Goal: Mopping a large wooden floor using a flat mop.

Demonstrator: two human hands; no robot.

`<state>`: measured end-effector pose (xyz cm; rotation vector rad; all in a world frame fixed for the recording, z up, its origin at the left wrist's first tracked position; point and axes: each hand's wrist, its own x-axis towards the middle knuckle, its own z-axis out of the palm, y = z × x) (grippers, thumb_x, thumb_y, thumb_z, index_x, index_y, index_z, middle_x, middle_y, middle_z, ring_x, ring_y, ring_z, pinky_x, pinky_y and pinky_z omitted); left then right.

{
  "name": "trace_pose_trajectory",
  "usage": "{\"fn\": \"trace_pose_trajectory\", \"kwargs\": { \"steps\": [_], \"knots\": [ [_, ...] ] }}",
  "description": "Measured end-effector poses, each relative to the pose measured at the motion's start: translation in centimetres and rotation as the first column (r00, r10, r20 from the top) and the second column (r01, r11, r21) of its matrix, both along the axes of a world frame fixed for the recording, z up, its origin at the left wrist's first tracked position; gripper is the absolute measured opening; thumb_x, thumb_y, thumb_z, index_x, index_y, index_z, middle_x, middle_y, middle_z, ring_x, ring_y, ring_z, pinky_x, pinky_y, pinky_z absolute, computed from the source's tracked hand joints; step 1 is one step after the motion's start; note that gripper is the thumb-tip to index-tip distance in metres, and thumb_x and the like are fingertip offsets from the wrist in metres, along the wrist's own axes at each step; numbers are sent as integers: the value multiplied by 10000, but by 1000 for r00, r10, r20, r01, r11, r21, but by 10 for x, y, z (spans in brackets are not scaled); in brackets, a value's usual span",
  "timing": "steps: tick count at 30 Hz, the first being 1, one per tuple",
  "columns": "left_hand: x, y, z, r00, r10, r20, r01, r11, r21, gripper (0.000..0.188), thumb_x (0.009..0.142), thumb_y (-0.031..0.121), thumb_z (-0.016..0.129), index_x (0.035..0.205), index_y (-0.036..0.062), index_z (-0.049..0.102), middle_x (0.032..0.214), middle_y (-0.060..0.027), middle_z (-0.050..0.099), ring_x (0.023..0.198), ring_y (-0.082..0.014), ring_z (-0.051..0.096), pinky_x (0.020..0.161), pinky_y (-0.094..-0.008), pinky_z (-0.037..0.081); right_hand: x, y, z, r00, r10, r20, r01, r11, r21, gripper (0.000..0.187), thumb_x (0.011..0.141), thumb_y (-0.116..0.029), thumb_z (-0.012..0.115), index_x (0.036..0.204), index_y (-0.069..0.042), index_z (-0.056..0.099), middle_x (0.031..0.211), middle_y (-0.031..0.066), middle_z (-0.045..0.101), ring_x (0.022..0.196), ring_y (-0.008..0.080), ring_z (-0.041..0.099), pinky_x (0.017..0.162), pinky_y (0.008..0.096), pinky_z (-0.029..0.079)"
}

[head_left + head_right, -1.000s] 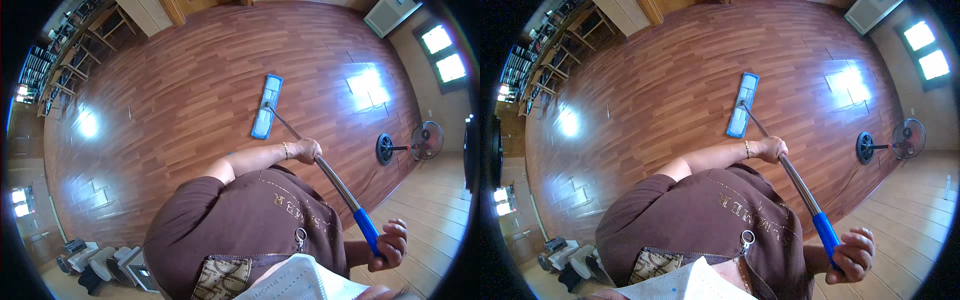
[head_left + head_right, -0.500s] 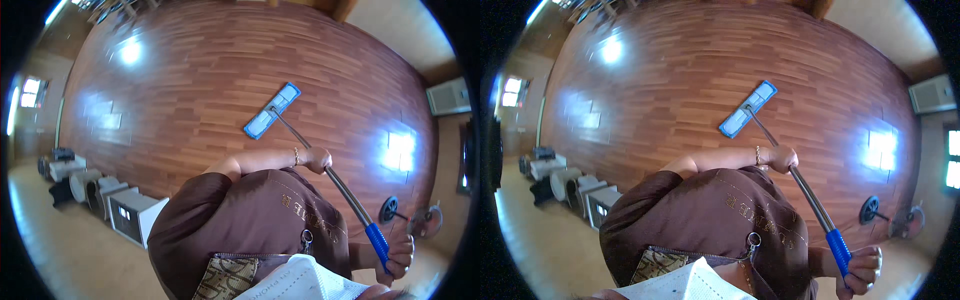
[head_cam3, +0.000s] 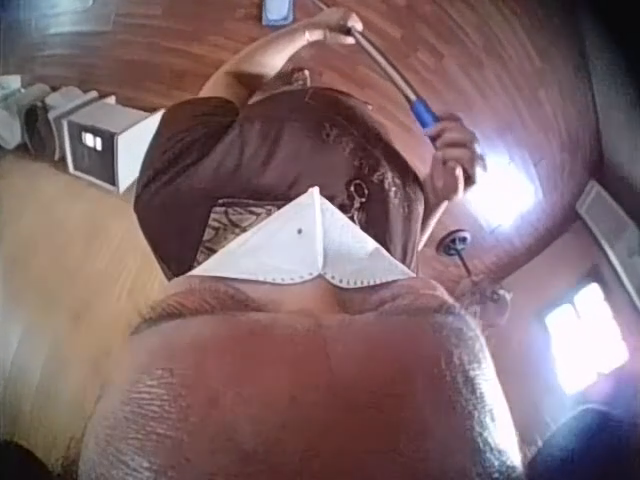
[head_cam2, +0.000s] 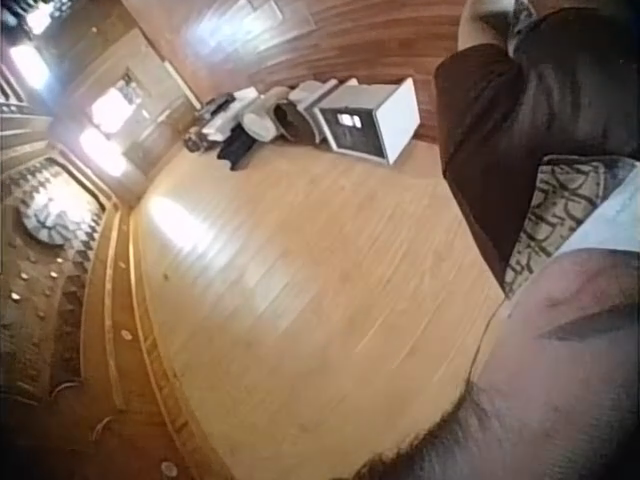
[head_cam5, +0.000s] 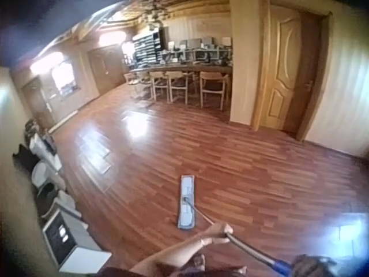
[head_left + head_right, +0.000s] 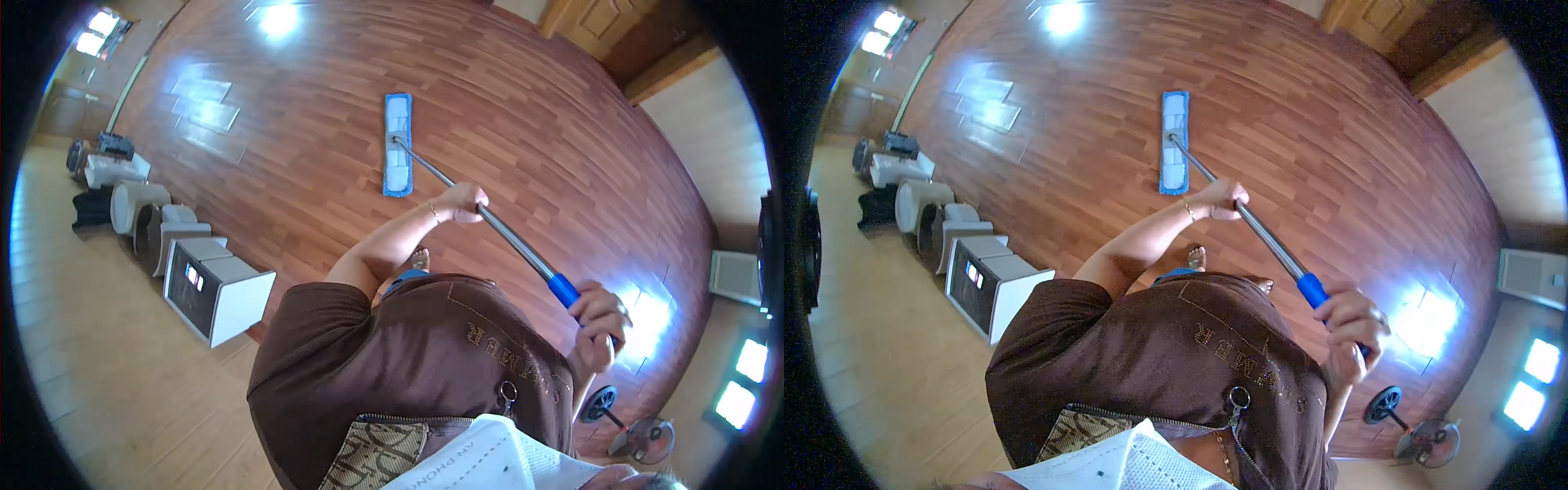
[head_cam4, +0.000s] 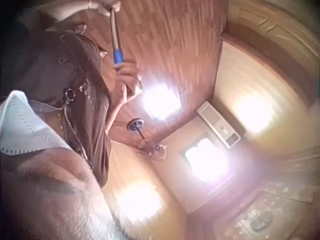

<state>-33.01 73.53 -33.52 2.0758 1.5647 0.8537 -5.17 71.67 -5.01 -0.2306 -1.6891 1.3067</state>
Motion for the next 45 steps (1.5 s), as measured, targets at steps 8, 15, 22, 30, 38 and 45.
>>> {"fn": "trace_pose_trajectory", "kwargs": {
  "steps": [8, 15, 22, 30, 38, 45],
  "knots": [
    [-110, -104, -97, 881, 300, 364, -229, 947, -227, 270, 779, 115, 490, 558, 156, 342, 540, -37, 378, 526, -176, 412, 617, -294, 374, -77, -13, -33, 843, 517, 146, -470, 841, -266, 43, 640, -42, 598, 623, -16, 569, 684, 99, 605, 713, 259, 629, 915, 459, 426],
    [-110, -162, -52, 859, 495, -134, -500, 866, -1, 385, 755, 214, 636, 532, 99, 343, 524, -80, 377, 471, -223, 360, 517, -344, 382, -101, -22, -52, 736, 648, 196, -571, 749, -335, 136, 725, -110, 622, 624, -29, 583, 689, 77, 602, 773, 233, 619, 962, 445, 387],
    [-52, -234, -88, 704, 573, 419, -587, 802, -110, 337, 735, 124, 619, 521, 119, 359, 511, -61, 365, 468, -202, 353, 574, -351, 384, -65, -34, -50, 645, 747, 158, -609, 628, -485, 193, 766, -122, 619, 614, -13, 574, 680, 80, 573, 749, 220, 574, 978, 431, 367],
    [35, -201, -7, 893, 450, -7, -447, 884, -138, 235, 665, 224, 672, 559, 96, 506, 602, -132, 550, 621, -341, 571, 541, -429, 424, 29, -21, -14, 760, 634, 142, -506, 714, -483, 113, 674, -45, 640, 603, -1, 565, 656, 100, 573, 709, 223, 571, 948, 436, 390],
    [144, -116, 16, 995, 91, -28, -95, 984, -153, 140, 637, 197, 589, 579, 94, 513, 614, -114, 563, 652, -353, 586, 553, -454, 464, 153, -42, 24, 957, 252, 142, -209, 942, -264, 126, 626, -131, 628, 586, -25, 573, 614, 87, 569, 615, 237, 587, 834, 450, 461],
    [252, -61, 36, 973, -221, 73, 223, 975, -21, 186, 638, 184, 591, 550, 78, 466, 572, -137, 535, 593, -388, 560, 529, -497, 457, 252, -66, 45, 987, 42, 156, -56, 995, 88, 254, 698, -294, 708, 681, -53, 629, 635, 72, 578, 619, 245, 647, 710, 449, 532]
  ]
}}
